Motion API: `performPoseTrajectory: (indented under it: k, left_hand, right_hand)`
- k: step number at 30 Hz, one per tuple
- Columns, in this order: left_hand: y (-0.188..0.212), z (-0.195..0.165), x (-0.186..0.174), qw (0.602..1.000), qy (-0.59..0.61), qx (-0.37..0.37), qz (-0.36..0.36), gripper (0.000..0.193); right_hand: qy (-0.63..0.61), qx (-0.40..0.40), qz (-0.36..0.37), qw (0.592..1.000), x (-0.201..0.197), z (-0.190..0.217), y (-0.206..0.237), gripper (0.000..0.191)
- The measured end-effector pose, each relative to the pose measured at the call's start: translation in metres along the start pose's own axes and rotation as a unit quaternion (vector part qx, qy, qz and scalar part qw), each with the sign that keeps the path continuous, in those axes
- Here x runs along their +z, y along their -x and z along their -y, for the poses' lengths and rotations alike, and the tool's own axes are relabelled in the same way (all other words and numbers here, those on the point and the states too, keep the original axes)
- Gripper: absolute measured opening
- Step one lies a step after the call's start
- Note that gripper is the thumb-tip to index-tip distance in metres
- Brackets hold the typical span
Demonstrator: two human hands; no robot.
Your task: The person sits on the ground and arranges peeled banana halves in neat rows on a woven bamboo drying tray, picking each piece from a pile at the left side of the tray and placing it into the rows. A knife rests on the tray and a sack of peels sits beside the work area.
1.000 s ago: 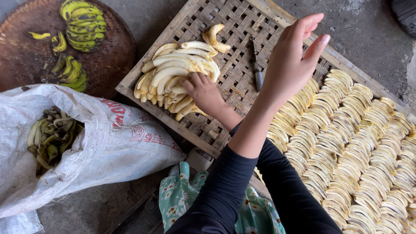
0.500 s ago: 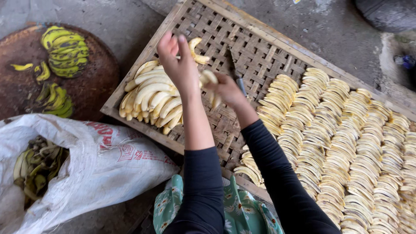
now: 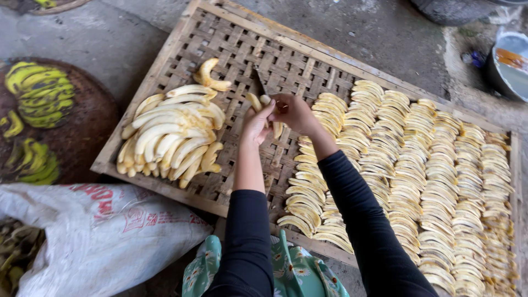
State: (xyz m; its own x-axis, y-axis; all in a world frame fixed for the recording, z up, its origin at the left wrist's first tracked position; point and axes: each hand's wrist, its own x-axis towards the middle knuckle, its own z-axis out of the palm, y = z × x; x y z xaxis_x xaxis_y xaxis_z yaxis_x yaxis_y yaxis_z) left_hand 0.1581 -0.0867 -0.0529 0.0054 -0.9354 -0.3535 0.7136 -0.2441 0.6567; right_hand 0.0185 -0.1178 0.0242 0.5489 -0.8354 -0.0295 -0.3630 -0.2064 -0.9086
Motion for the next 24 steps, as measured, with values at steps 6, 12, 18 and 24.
performPoseTrajectory:
  k: [6, 12, 18, 24]
  left_hand:
    - [0.002, 0.008, 0.008, 0.988, 0.109, -0.012, -0.107, 0.021]
    - [0.009, 0.008, -0.013, 0.983, -0.157, 0.054, -0.072, 0.031]
    - [0.007, -0.001, -0.02, 0.968, -0.233, 0.073, -0.061, 0.028]
    - [0.013, -0.015, -0.007, 0.978, -0.199, 0.036, -0.055, 0.025]
  right_hand:
    - [0.024, 0.072, -0.059, 0.995, -0.019, -0.022, 0.01, 0.033]
    - [0.109, 0.098, -0.147, 0.978, -0.1, -0.059, -0.005, 0.026]
    - [0.142, 0.037, -0.158, 0.976, -0.143, -0.074, -0.02, 0.017]
    - [0.23, 0.088, -0.185, 0.952, -0.141, -0.094, -0.019, 0.02]
